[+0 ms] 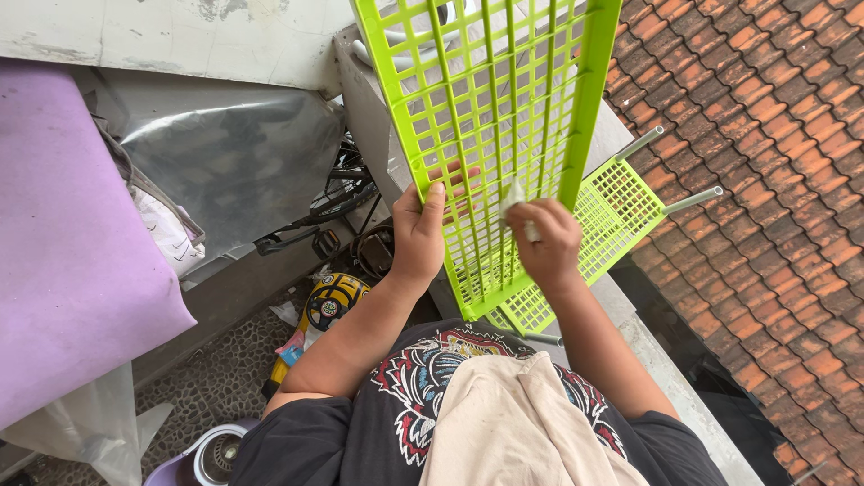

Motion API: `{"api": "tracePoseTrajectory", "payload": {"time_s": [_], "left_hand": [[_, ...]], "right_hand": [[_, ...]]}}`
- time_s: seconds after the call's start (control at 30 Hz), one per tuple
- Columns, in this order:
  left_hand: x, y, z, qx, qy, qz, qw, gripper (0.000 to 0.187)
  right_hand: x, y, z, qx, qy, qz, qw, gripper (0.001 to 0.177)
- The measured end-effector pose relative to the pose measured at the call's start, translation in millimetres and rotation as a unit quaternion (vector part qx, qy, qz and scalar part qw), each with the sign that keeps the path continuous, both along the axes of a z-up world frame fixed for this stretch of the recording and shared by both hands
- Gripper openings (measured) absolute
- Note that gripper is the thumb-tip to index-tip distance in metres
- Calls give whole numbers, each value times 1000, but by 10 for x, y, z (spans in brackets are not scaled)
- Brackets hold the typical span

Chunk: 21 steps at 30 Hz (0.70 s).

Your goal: The person wipes the surface and edges of a green plastic grid tray using a white cloth, handling the tray with both hands.

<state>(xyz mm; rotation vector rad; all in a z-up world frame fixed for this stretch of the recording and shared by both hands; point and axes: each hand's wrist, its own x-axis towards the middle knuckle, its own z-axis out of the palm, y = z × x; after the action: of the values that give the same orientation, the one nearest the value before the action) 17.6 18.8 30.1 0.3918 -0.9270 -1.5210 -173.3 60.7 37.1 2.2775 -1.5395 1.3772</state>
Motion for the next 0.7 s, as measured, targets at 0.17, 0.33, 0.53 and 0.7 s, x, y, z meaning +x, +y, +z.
{"api": "tracePoseTrajectory", "payload": {"time_s": [0.17,0.33,0.53,0.7], "left_hand": [[21,6,-6,-4,-6,-2,1000,42],[1,31,-17,-10,-24,-4,1000,41],[25,79,-3,-19,-11,-7,1000,40],[29,64,-5,-8,-2,-14,1000,40]], "right_hand": [[28,44,109,1,2,-13,1000,18],[87,40,147,-10,63,-35,997,17],[50,20,200,-30,96,-27,995,17],[54,20,118,-17,16,-23,999,17]]}}
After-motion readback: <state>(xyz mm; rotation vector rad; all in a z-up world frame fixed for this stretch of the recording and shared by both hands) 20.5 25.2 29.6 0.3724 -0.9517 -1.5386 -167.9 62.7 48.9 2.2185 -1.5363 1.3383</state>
